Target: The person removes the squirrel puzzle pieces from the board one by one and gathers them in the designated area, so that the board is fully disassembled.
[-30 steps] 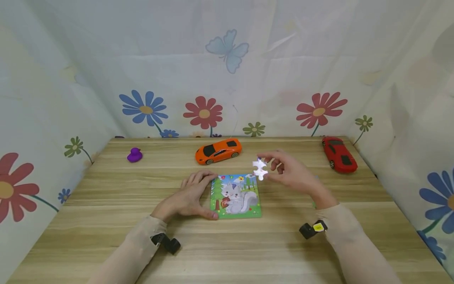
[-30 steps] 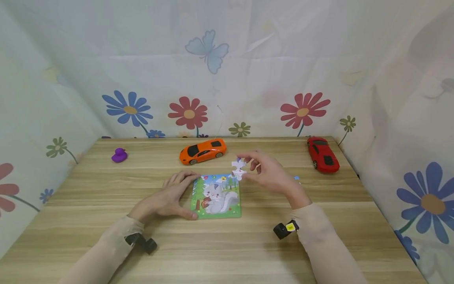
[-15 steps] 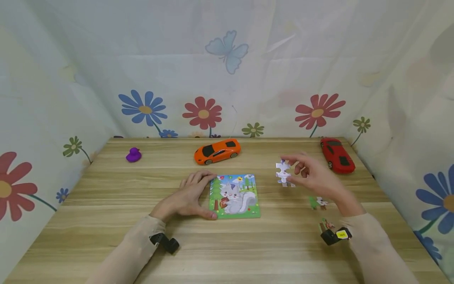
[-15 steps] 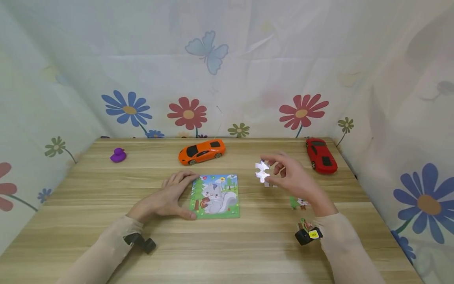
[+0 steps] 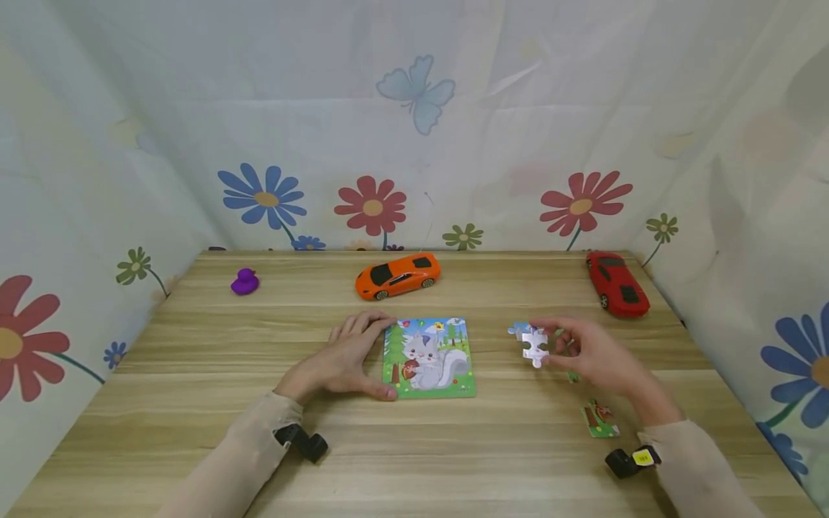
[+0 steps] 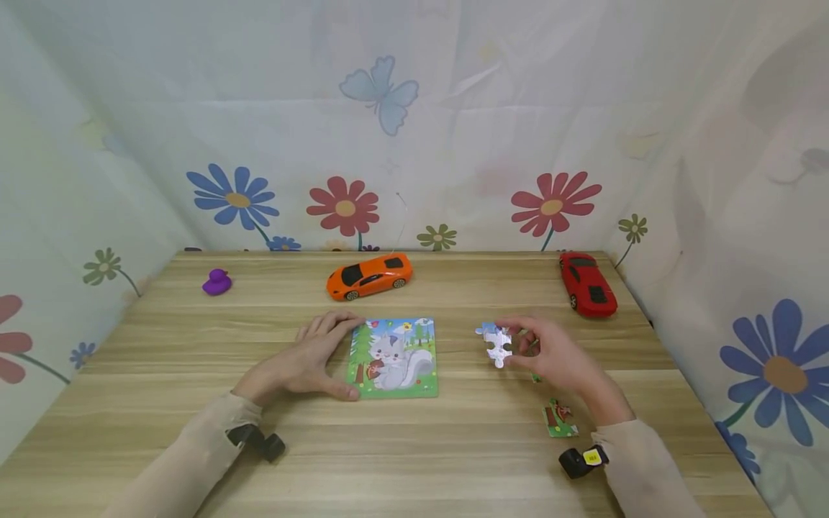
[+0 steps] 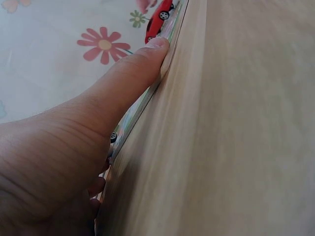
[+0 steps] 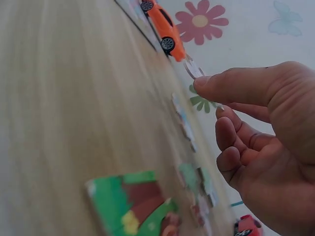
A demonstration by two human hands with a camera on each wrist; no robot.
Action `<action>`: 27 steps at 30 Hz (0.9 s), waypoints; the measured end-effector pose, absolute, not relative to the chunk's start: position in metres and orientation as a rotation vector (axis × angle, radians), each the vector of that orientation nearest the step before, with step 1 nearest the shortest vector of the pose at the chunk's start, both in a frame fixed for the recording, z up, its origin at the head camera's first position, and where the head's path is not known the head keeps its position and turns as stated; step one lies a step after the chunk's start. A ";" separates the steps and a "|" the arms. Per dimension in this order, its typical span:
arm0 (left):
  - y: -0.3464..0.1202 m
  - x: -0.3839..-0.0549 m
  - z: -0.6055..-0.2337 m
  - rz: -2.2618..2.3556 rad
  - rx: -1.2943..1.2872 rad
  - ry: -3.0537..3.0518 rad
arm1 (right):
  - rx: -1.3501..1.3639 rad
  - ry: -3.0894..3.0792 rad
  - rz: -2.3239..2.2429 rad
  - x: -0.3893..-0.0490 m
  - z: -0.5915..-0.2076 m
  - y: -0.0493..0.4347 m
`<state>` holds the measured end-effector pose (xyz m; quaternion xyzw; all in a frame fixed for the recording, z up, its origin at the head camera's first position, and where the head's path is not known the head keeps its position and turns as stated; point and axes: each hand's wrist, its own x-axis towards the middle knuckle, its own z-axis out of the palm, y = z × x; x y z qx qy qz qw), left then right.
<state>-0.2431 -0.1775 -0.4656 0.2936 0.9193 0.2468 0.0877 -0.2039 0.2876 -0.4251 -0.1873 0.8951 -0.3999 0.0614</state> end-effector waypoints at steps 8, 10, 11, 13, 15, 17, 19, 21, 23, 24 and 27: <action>-0.178 -0.245 -0.469 0.722 0.877 2.744 | -0.672 2.617 -1.269 -0.198 -0.442 0.294; -0.178 -0.245 -0.468 0.718 0.875 2.743 | -0.695 2.613 -1.268 -0.197 -0.443 0.293; -0.178 -0.245 -0.468 0.715 0.873 2.742 | -0.702 2.617 -1.262 -0.197 -0.443 0.293; -0.178 -0.245 -0.468 0.718 0.876 2.744 | -0.713 2.625 -1.249 -0.197 -0.444 0.291; -0.178 -0.244 -0.468 0.720 0.877 2.743 | -0.719 2.632 -1.238 -0.196 -0.444 0.291; -0.178 -0.245 -0.468 0.718 0.878 2.744 | -0.713 2.643 -1.217 -0.196 -0.444 0.290; -0.178 -0.245 -0.469 0.715 0.876 2.744 | -0.698 2.651 -1.193 -0.197 -0.444 0.290; -0.178 -0.245 -0.469 0.710 0.871 2.743 | -0.675 2.661 -1.159 -0.197 -0.443 0.290; -0.178 -0.245 -0.468 0.708 0.868 2.742 | -0.659 2.673 -1.125 -0.197 -0.443 0.289; -0.178 -0.245 -0.469 0.708 0.868 2.741 | -0.656 2.677 -1.109 -0.197 -0.443 0.289; -0.178 -0.245 -0.469 0.713 0.876 2.742 | -0.640 2.697 -1.064 -0.196 -0.443 0.289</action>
